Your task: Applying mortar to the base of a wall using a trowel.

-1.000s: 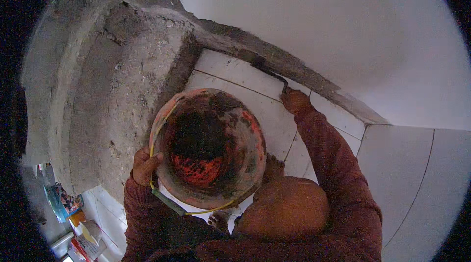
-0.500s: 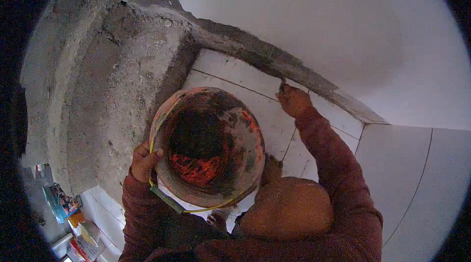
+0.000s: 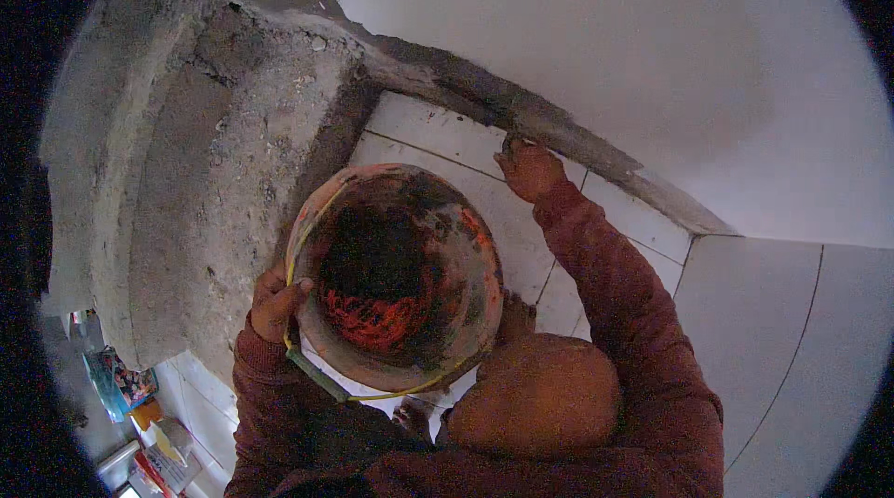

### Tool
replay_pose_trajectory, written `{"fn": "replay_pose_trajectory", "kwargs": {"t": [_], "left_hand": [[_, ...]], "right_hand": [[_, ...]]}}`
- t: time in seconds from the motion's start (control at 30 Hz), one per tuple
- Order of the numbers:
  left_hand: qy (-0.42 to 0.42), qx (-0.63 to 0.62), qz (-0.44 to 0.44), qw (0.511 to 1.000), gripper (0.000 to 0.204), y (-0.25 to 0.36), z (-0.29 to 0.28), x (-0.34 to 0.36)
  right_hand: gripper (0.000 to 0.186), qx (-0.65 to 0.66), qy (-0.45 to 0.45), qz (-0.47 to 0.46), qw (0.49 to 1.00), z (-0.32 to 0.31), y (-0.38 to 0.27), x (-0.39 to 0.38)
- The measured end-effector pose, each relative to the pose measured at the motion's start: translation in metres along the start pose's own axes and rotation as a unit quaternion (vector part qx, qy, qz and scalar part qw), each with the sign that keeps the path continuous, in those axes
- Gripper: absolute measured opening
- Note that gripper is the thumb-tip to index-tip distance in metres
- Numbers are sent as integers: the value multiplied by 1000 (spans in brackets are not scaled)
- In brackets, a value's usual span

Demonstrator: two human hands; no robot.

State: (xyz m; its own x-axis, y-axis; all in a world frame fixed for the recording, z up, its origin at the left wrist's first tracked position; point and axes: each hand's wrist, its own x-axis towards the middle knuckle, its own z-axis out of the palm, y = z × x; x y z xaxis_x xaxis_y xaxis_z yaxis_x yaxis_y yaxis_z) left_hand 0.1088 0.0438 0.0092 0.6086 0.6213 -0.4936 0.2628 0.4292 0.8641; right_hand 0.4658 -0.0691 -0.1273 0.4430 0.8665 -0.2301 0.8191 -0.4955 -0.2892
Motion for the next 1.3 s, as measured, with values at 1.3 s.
{"fn": "replay_pose_trajectory", "kwargs": {"t": [1.3], "left_hand": [[4, 17, 9, 1000, 8, -6, -8, -4]], "right_hand": [[37, -37, -26, -18, 999, 25, 37, -13]]}}
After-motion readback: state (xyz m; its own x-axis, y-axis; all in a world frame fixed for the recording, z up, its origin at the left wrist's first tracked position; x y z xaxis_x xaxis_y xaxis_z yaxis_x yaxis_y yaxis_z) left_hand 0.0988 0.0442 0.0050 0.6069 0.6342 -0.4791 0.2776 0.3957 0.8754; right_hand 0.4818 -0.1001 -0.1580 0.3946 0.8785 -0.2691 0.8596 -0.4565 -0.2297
